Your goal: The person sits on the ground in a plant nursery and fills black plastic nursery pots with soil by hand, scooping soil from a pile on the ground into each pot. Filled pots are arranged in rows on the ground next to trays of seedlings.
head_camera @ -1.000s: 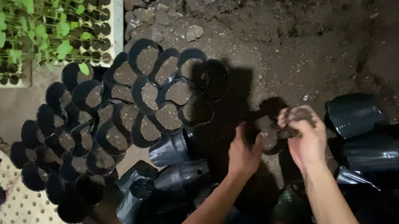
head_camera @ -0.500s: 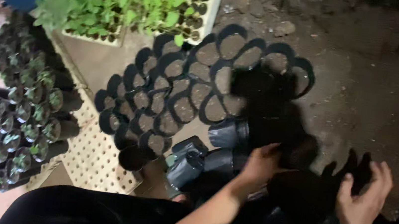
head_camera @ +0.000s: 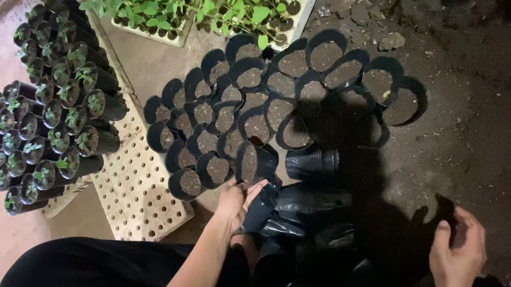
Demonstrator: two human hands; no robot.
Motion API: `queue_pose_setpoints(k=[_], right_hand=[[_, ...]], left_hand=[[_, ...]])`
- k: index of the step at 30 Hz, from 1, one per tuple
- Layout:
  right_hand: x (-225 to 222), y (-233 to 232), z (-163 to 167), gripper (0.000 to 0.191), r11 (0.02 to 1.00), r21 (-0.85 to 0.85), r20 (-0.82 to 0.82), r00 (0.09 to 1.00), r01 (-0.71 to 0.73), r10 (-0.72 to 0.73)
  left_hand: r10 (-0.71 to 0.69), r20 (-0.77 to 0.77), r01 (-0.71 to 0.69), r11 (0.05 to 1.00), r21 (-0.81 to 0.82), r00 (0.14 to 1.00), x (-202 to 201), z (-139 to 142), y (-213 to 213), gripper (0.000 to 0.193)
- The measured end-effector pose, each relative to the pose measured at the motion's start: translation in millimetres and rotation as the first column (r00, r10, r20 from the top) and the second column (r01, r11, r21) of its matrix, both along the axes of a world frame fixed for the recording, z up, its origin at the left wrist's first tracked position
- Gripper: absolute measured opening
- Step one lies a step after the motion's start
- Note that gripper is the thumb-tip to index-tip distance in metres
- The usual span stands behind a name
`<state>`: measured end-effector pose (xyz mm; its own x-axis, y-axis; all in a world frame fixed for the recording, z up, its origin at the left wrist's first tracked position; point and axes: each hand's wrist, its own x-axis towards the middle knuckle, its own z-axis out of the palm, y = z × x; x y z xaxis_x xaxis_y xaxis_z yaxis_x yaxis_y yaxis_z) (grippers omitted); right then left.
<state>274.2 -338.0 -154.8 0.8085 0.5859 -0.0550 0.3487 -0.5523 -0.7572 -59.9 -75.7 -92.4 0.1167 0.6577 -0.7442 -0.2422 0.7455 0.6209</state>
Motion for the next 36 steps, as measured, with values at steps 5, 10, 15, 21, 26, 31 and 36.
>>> queue_pose_setpoints(k=[5,10,15,21,26,31,36], right_hand=[[-13,17,9,0.037,0.992,0.054,-0.012,0.993,-0.114,0.115],[-35,52,24,0.037,0.973,0.154,-0.132,0.972,-0.172,0.192],[-48,115,46,0.051,0.942,0.104,-0.525,0.787,-0.319,0.324],[-68,177,63,0.074,0.821,-0.031,-0.394,0.762,-0.570,0.514],[-71,178,61,0.058,0.874,-0.045,-0.613,0.704,-0.484,0.359],[-41,140,49,0.039,0.906,-0.046,-0.678,0.679,-0.420,0.280],[-2,80,37,0.011,0.974,0.218,-0.761,0.636,0.059,0.132]], left_hand=[[0.024,0.031,-0.021,0.994,-0.108,0.999,17,2,11,0.036],[-0.117,-0.053,0.111,0.988,-0.104,0.992,31,14,21,0.037],[-0.388,-0.483,0.473,0.879,0.062,0.785,40,8,21,0.057],[-0.685,-0.579,0.732,0.649,-0.208,0.442,60,20,49,0.072],[-0.830,-0.531,0.816,0.182,-0.549,-0.173,47,49,55,0.107],[-0.793,-0.513,0.926,-0.163,-0.341,-0.328,32,50,47,0.086],[-0.755,-0.630,0.981,-0.185,-0.064,-0.183,43,20,18,0.095]])
